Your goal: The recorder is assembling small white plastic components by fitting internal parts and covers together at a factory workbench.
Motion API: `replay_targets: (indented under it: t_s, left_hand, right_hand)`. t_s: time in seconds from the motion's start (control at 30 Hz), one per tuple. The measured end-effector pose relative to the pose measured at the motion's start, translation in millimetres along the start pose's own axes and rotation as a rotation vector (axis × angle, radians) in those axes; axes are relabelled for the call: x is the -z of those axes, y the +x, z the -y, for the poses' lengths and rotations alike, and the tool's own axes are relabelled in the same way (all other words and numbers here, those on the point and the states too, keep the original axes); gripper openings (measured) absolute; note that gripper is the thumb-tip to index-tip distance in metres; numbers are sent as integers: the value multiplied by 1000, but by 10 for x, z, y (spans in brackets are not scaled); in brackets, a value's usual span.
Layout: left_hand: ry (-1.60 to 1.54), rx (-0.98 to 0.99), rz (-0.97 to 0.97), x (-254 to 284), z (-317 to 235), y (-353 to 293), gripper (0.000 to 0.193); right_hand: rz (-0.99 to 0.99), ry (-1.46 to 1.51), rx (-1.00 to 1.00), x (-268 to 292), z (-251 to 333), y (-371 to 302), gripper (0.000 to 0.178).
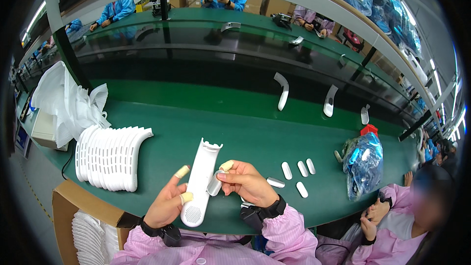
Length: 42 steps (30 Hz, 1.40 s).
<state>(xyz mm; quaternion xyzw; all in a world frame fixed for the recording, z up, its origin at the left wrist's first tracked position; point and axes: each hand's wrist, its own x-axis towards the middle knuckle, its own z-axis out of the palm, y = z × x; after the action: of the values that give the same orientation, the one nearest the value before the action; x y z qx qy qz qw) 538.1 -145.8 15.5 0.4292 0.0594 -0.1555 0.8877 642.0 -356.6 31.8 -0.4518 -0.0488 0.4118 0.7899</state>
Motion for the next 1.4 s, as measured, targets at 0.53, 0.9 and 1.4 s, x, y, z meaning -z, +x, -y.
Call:
replay_targets:
  t_s: [0.53,0.9,1.4]
  left_hand:
    - [17,163,151,-215,47,37,72]
    - [77,179,272,-508,269,167,74]
    - [144,207,374,-810,463,266,83]
  right_hand:
    - [-216,-412,183,-281,-70,-374,18]
    - [-283,-902,470,-59,-160,-865,19]
    - [-473,-721,385,-21,-195,-1302,20]
